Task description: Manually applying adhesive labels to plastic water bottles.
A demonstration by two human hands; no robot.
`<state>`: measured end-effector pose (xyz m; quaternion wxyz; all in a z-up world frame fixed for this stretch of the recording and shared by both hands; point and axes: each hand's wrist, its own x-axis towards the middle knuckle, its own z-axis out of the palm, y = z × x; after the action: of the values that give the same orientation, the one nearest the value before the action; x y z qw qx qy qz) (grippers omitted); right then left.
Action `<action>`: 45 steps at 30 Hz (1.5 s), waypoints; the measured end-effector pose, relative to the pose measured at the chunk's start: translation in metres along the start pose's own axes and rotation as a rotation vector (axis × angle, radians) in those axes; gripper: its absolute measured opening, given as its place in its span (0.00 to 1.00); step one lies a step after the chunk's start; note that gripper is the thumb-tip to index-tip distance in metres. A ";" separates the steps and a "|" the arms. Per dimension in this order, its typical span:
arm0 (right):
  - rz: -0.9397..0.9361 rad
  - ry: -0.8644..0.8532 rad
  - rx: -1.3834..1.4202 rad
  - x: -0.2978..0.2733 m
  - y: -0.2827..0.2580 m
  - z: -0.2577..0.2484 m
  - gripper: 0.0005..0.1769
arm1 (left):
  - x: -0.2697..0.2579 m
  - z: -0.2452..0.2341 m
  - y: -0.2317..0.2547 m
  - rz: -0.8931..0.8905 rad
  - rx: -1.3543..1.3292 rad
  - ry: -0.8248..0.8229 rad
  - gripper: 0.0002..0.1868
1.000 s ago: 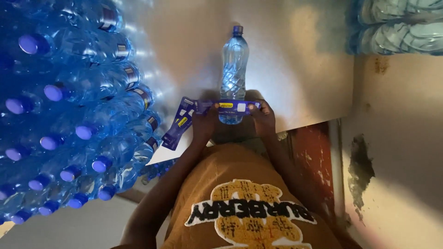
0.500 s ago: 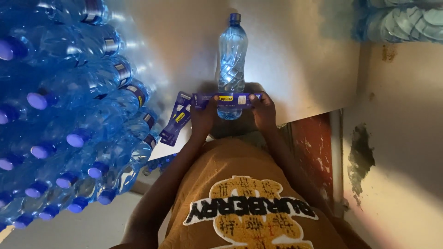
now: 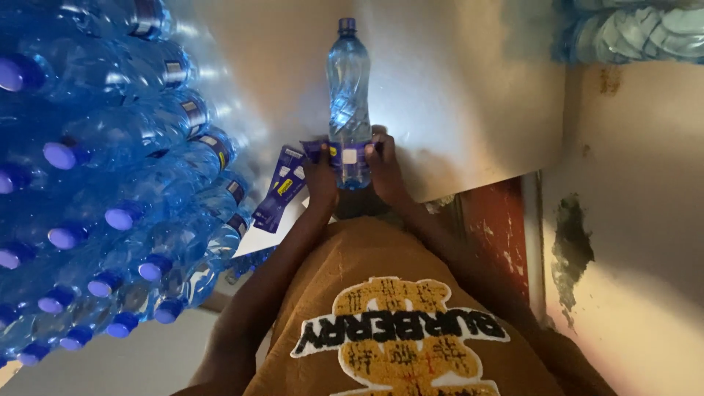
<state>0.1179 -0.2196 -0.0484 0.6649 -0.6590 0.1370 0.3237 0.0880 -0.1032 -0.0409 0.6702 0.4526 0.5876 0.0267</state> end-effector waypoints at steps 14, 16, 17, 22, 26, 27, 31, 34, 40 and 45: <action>0.023 -0.561 -0.065 0.043 0.005 -0.039 0.62 | 0.029 -0.022 -0.012 -0.336 -0.163 -0.093 0.24; 0.110 -0.466 0.077 0.089 0.028 -0.040 0.53 | 0.024 -0.023 -0.008 -0.235 -0.111 -0.105 0.23; 0.205 -0.369 0.221 0.111 0.039 -0.040 0.48 | 0.020 -0.025 -0.007 -0.140 -0.056 -0.108 0.22; 0.242 -0.059 0.344 0.117 -0.019 0.029 0.62 | -0.013 -0.024 0.033 0.074 0.135 -0.148 0.27; 0.198 -0.393 1.017 0.139 0.008 0.004 0.58 | -0.026 -0.013 0.064 -0.064 -0.186 -0.353 0.36; 0.213 -0.398 1.009 0.147 0.015 0.000 0.58 | -0.022 -0.016 0.054 -0.068 -0.197 -0.341 0.36; 0.141 -0.790 1.170 0.163 0.012 -0.005 0.61 | 0.005 -0.021 0.033 -0.242 -0.364 -0.577 0.48; 0.191 -0.539 1.136 0.142 -0.023 0.013 0.54 | 0.042 -0.028 0.024 -0.034 -0.006 -0.449 0.48; 0.128 -0.871 1.186 0.159 -0.016 -0.015 0.61 | 0.028 -0.025 0.034 0.091 0.036 -0.387 0.16; 0.049 -1.045 1.176 0.120 -0.067 0.008 0.55 | 0.006 -0.028 0.074 -0.060 0.267 -0.624 0.48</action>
<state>0.2474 -0.1766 -0.0680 0.8755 0.0416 -0.0300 0.4806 0.1043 -0.0400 0.0046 0.7531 0.5052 0.3654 -0.2100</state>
